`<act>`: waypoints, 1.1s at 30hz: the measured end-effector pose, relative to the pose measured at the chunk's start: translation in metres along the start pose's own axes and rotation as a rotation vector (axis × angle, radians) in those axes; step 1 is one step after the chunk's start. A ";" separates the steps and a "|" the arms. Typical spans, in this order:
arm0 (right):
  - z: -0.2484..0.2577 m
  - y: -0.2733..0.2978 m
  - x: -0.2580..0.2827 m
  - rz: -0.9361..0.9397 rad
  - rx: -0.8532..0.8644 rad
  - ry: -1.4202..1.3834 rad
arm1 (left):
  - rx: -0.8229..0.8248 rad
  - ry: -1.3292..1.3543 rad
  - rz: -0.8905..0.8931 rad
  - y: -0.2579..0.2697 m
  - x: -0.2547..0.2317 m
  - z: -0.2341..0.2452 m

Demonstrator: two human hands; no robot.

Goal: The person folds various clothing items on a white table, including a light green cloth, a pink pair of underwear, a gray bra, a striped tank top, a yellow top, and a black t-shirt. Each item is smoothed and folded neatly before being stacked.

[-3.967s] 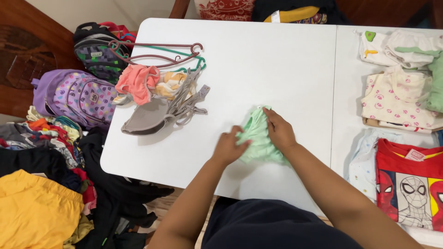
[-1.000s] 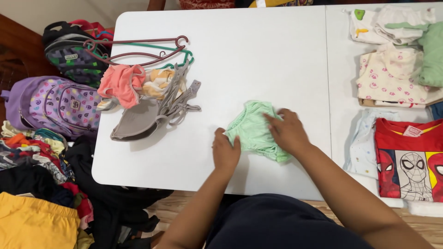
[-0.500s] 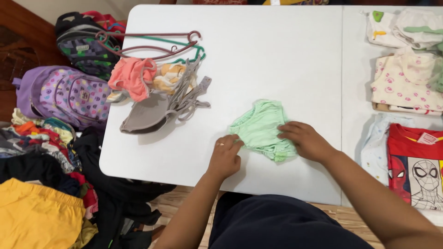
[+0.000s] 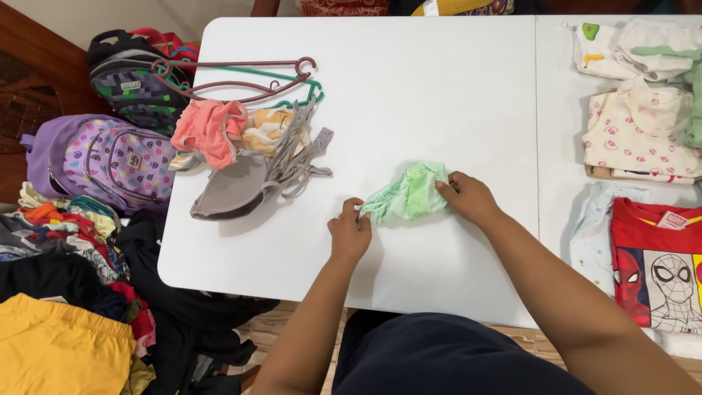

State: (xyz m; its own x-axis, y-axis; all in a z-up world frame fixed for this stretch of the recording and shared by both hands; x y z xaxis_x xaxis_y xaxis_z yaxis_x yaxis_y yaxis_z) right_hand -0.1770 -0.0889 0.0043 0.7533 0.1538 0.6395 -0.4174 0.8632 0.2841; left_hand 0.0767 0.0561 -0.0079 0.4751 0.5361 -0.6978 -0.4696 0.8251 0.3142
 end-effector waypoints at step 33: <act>0.018 0.109 0.001 0.333 -0.401 0.290 | 0.086 -0.195 -0.820 0.021 -0.085 -0.083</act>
State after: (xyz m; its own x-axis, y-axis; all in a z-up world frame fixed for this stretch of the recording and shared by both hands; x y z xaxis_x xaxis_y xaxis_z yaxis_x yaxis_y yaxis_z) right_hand -0.2310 -0.0038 0.0485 0.7462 0.5239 0.4107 -0.4733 0.8514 -0.2261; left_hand -0.0354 0.0128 0.0041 0.7642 -0.2234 -0.6051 0.1344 0.9727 -0.1894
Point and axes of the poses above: each hand's wrist, its own y-axis away from the middle knuckle, its own z-axis out of the back of the hand, x = y × z, the point moved 3 cm from there along -y, towards the middle knuckle, and after that the axes turned 13 degrees about z, right-handed, at the moved point
